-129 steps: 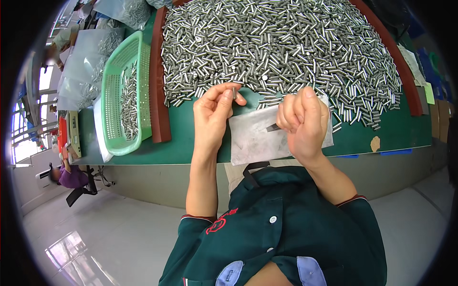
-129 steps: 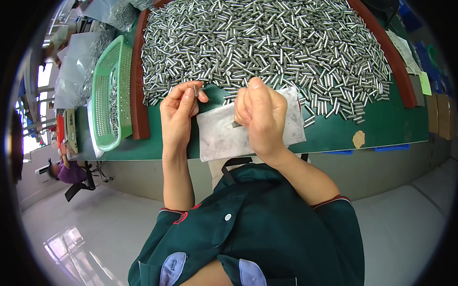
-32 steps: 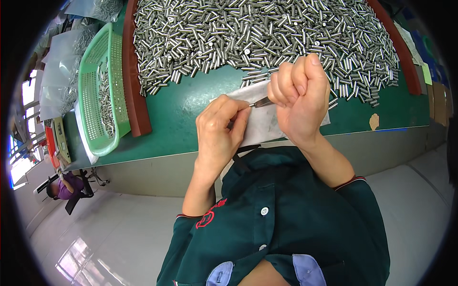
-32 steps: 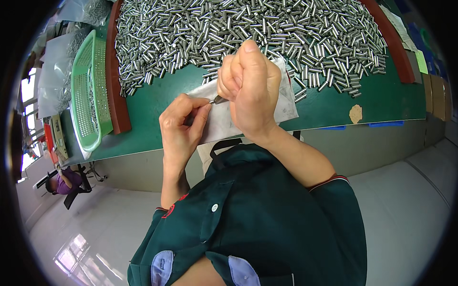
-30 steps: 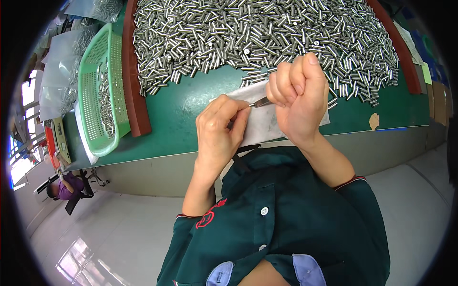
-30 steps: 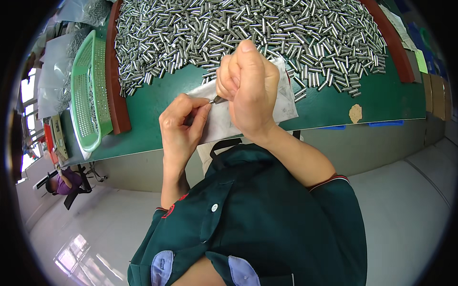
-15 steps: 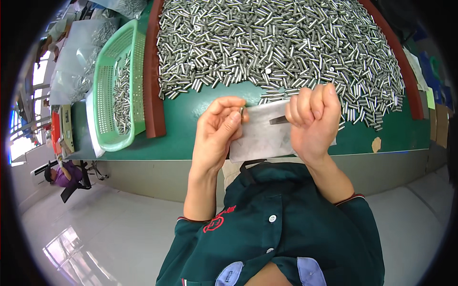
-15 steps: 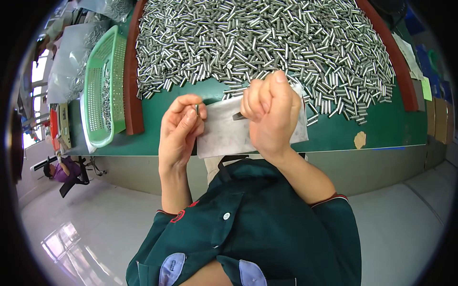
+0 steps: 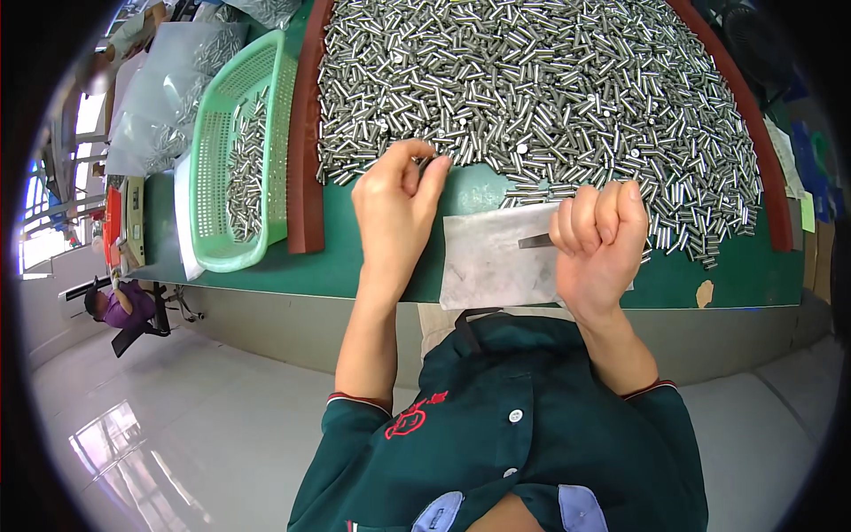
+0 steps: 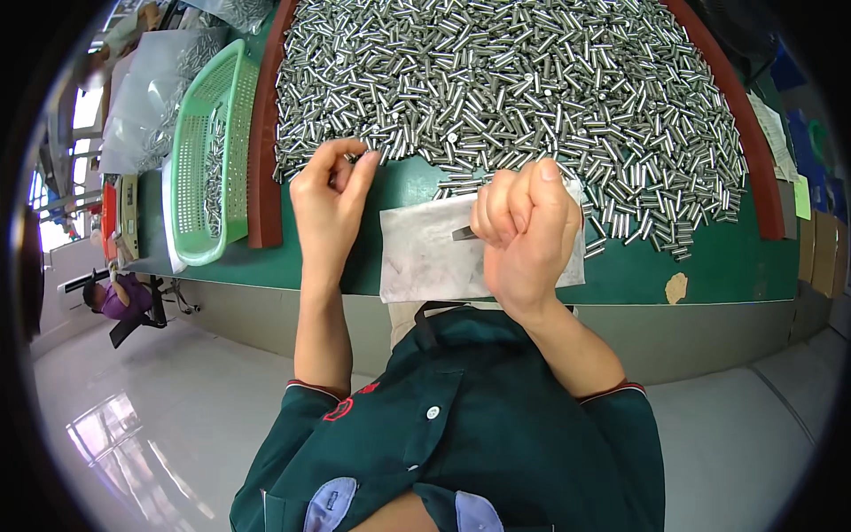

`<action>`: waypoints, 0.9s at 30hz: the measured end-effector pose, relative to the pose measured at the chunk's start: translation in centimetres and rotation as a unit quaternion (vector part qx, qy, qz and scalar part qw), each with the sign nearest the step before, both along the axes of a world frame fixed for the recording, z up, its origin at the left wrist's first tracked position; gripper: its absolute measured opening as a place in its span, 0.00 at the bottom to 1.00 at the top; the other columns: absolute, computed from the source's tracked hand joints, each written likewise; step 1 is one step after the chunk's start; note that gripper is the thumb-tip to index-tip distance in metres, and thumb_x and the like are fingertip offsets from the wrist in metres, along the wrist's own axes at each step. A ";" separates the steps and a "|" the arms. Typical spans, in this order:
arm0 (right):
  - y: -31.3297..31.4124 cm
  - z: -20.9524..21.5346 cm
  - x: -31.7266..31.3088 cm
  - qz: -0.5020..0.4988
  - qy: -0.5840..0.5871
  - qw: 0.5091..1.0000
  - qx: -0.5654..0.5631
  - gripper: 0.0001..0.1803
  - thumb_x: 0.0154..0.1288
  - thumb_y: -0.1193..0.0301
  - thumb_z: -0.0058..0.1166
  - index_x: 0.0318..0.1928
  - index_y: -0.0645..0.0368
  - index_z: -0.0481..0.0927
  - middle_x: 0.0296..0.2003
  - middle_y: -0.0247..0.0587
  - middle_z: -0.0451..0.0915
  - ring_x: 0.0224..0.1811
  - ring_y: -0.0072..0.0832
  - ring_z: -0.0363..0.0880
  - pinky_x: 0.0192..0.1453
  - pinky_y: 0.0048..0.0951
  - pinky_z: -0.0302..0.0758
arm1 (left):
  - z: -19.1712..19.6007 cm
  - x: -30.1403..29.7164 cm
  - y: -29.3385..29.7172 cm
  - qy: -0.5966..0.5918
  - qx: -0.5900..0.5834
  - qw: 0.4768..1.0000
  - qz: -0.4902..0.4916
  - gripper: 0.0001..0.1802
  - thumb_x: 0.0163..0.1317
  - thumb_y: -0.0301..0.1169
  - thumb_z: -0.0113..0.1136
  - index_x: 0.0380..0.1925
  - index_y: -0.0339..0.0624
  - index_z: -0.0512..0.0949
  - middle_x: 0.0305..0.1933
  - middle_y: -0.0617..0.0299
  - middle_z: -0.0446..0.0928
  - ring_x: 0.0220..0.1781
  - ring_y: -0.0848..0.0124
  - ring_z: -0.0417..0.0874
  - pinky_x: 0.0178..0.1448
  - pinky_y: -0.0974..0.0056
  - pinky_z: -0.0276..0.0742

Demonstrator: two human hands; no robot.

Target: Inspecting and wiping small cylindrical metal components at an industrial workbench.

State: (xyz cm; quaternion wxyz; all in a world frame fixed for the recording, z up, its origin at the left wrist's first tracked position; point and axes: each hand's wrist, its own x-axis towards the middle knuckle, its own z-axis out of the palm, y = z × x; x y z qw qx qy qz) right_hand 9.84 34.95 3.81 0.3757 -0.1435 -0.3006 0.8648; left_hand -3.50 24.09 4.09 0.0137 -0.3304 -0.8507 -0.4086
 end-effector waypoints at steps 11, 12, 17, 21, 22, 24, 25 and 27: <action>0.2 0.0 0.2 -0.007 -0.012 1.000 0.006 0.22 0.66 0.64 0.27 0.14 0.54 0.53 0.09 0.29 0.52 0.10 0.16 0.44 0.14 0.20 0.46 | -0.3 0.6 0.0 -0.265 0.150 0.951 -0.053 0.04 0.53 0.25 0.55 0.26 0.36 0.71 0.18 0.63 0.71 0.14 0.81 0.62 0.18 0.74 0.55; 0.3 -0.1 0.2 -0.010 -0.013 1.000 0.006 0.22 0.66 0.64 0.27 0.14 0.54 0.53 0.09 0.29 0.52 0.10 0.16 0.44 0.14 0.20 0.46 | -0.2 0.6 -0.3 -0.453 0.221 0.861 -0.070 0.03 0.56 0.25 0.52 0.29 0.37 0.69 0.22 0.62 0.73 0.15 0.85 0.59 0.18 0.78 0.52; 0.0 0.3 0.1 -0.008 -0.014 1.000 -0.001 0.22 0.66 0.65 0.27 0.13 0.54 0.53 0.08 0.29 0.52 0.10 0.16 0.43 0.14 0.20 0.46 | -0.9 0.6 -1.2 -0.524 0.241 0.809 -0.113 0.05 0.55 0.24 0.52 0.33 0.37 0.69 0.28 0.57 0.75 0.16 0.86 0.58 0.19 0.80 0.51; -0.1 0.2 0.1 -0.014 -0.015 1.000 -0.001 0.22 0.66 0.65 0.28 0.13 0.54 0.53 0.08 0.29 0.52 0.10 0.16 0.43 0.14 0.20 0.46 | -0.8 0.6 -1.2 -0.510 0.192 0.830 -0.117 0.11 0.54 0.24 0.53 0.38 0.34 0.71 0.29 0.60 0.76 0.19 0.86 0.61 0.21 0.81 0.52; -0.1 0.2 0.1 -0.016 -0.016 1.000 0.001 0.22 0.66 0.65 0.28 0.13 0.54 0.53 0.08 0.29 0.52 0.10 0.16 0.43 0.14 0.20 0.46 | -0.8 0.7 -1.2 -0.510 0.192 0.830 -0.119 0.11 0.54 0.24 0.53 0.38 0.34 0.71 0.29 0.60 0.76 0.19 0.86 0.61 0.21 0.81 0.52; 0.0 0.1 0.0 -0.018 -0.018 1.000 0.005 0.22 0.66 0.65 0.28 0.13 0.54 0.53 0.08 0.29 0.52 0.10 0.16 0.43 0.14 0.20 0.46 | -0.8 0.8 -1.1 -0.506 0.190 0.834 -0.112 0.10 0.55 0.24 0.52 0.37 0.34 0.72 0.29 0.60 0.76 0.18 0.86 0.60 0.20 0.80 0.51; 0.0 0.1 0.1 -0.011 -0.024 0.999 0.019 0.22 0.66 0.64 0.27 0.14 0.53 0.52 0.08 0.28 0.51 0.10 0.16 0.42 0.14 0.20 0.45 | -0.7 0.8 -1.1 -0.505 0.191 0.834 -0.113 0.10 0.55 0.24 0.52 0.37 0.34 0.72 0.29 0.60 0.76 0.18 0.86 0.60 0.20 0.80 0.51; 0.0 0.2 0.1 -0.004 -0.029 0.999 0.033 0.21 0.66 0.64 0.27 0.14 0.51 0.52 0.08 0.27 0.50 0.10 0.16 0.41 0.14 0.20 0.45 | -0.7 0.8 -1.1 -0.517 0.199 0.823 -0.125 0.09 0.56 0.25 0.50 0.37 0.33 0.72 0.28 0.60 0.76 0.17 0.86 0.58 0.20 0.79 0.51</action>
